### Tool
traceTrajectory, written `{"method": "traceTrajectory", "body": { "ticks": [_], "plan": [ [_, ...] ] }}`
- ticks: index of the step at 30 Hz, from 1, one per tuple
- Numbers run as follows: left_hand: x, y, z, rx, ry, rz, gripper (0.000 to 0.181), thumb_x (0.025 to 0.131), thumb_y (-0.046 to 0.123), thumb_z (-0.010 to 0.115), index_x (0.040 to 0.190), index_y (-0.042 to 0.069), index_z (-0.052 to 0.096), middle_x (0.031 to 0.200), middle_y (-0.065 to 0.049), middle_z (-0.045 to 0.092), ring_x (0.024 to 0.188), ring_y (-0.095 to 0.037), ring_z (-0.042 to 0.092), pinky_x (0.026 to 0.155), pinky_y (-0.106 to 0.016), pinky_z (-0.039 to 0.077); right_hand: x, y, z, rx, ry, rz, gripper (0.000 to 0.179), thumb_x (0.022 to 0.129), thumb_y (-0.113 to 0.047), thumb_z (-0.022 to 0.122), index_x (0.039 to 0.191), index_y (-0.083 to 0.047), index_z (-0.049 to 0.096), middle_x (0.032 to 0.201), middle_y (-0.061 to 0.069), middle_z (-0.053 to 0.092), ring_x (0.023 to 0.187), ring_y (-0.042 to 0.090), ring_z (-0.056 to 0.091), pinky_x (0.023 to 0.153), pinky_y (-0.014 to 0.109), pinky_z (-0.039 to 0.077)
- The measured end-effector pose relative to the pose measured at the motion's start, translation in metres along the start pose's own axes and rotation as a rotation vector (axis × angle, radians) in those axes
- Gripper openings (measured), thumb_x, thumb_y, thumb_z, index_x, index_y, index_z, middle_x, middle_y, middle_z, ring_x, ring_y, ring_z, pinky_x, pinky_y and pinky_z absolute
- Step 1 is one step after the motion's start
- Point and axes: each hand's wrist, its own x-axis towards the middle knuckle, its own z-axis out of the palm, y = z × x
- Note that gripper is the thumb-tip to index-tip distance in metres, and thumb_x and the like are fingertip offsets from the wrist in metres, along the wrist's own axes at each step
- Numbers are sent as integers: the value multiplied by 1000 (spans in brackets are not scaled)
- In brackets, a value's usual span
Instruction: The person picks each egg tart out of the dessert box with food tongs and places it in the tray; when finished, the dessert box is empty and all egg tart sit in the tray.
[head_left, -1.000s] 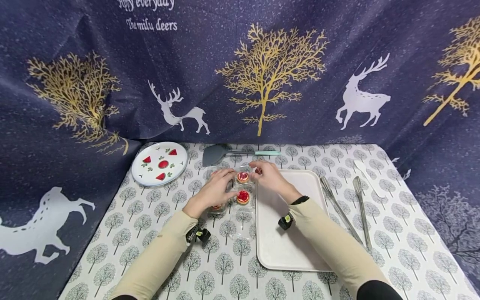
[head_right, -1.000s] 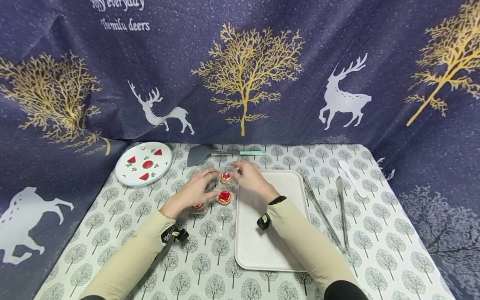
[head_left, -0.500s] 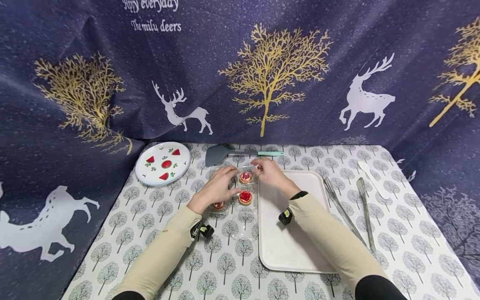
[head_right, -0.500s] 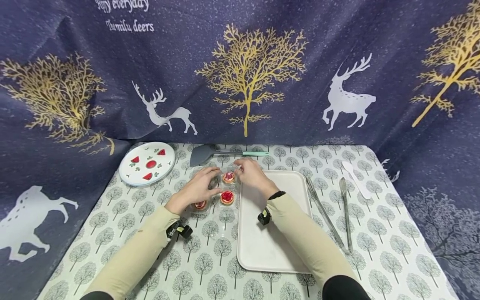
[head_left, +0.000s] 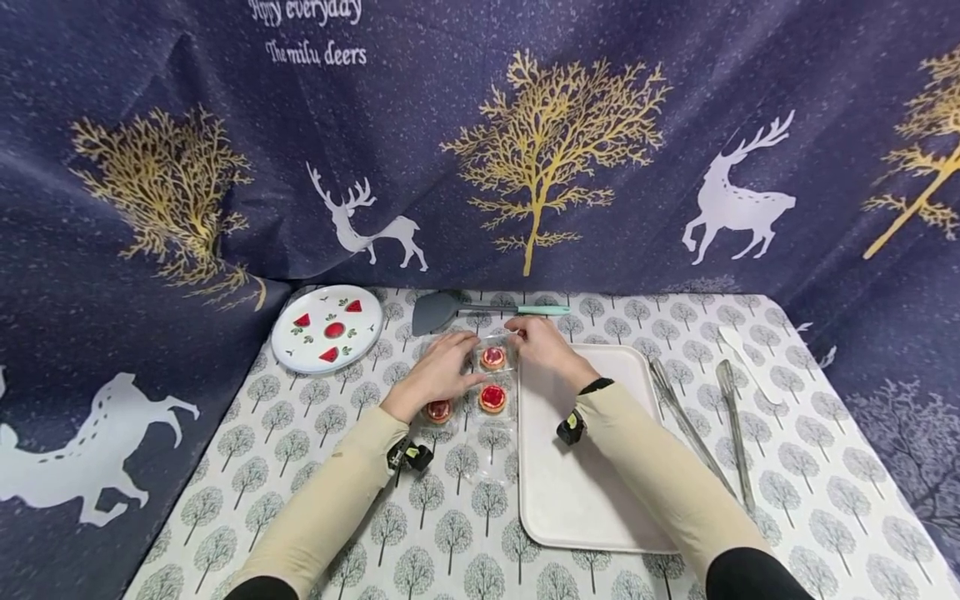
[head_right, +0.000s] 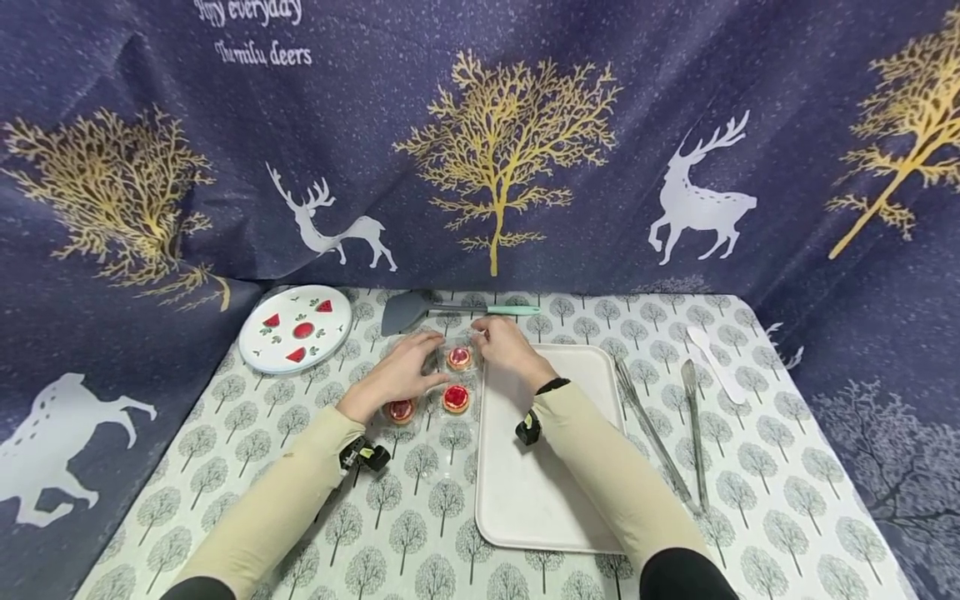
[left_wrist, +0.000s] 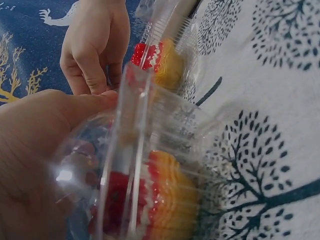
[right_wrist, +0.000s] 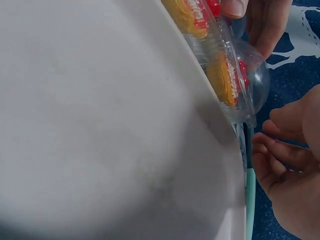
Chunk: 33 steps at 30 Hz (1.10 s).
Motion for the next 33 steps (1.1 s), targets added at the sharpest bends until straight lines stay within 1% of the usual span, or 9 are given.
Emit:
{"method": "traceTrajectory", "body": {
  "ticks": [5, 11, 16, 20, 23, 28, 33],
  "plan": [
    [1, 1, 2, -11, -27, -21, 79, 83, 51, 71, 141, 2, 48, 149, -17, 43, 140, -33, 38, 120, -53, 23, 0, 2, 2, -8, -18, 15, 33, 95, -14, 57, 125, -3, 65, 111, 14, 70, 93, 24, 67, 83, 37, 57],
    [2, 2, 4, -8, -27, -19, 77, 83, 50, 72, 140, 3, 49, 148, -16, 45, 139, -31, 40, 119, -53, 26, 2, 4, 5, -7, -35, 27, 31, 95, -13, 57, 123, -3, 65, 111, 14, 70, 93, 24, 66, 81, 37, 56],
    [3, 3, 4, -9, -34, -25, 76, 83, 49, 72, 140, 3, 49, 148, -15, 45, 138, -31, 40, 118, -54, 26, 4, 6, 8, -28, -40, 22, 30, 94, -12, 57, 121, -4, 67, 113, 13, 69, 92, 23, 65, 84, 38, 55],
    [4, 4, 4, -11, -44, -26, 75, 84, 48, 72, 139, 3, 50, 148, -15, 46, 138, -31, 41, 118, -54, 26, 6, 6, 9, -36, -68, 25, 29, 94, -11, 56, 121, -3, 67, 115, 15, 69, 91, 24, 64, 84, 39, 55],
    [5, 3, 3, -14, -52, -24, 74, 84, 47, 72, 139, 3, 50, 148, -15, 46, 138, -31, 41, 118, -54, 26, 7, 6, 8, -39, -89, 36, 30, 95, -11, 55, 121, -3, 67, 116, 16, 69, 93, 25, 64, 85, 40, 55],
    [9, 2, 1, -1, -51, -32, 74, 84, 46, 73, 139, 3, 50, 147, -15, 46, 137, -31, 42, 118, -53, 27, 11, 7, 8, -3, -96, 47, 29, 96, -11, 54, 120, -3, 67, 117, 16, 68, 95, 25, 64, 84, 40, 54],
    [12, 3, -5, -39, -80, -64, 75, 83, 42, 75, 140, 2, 48, 149, -16, 44, 136, -33, 43, 117, -53, 28, 13, 5, 7, 42, -91, 59, 27, 96, -10, 54, 117, -2, 69, 113, 15, 68, 92, 24, 64, 82, 38, 54]
  ]
}}
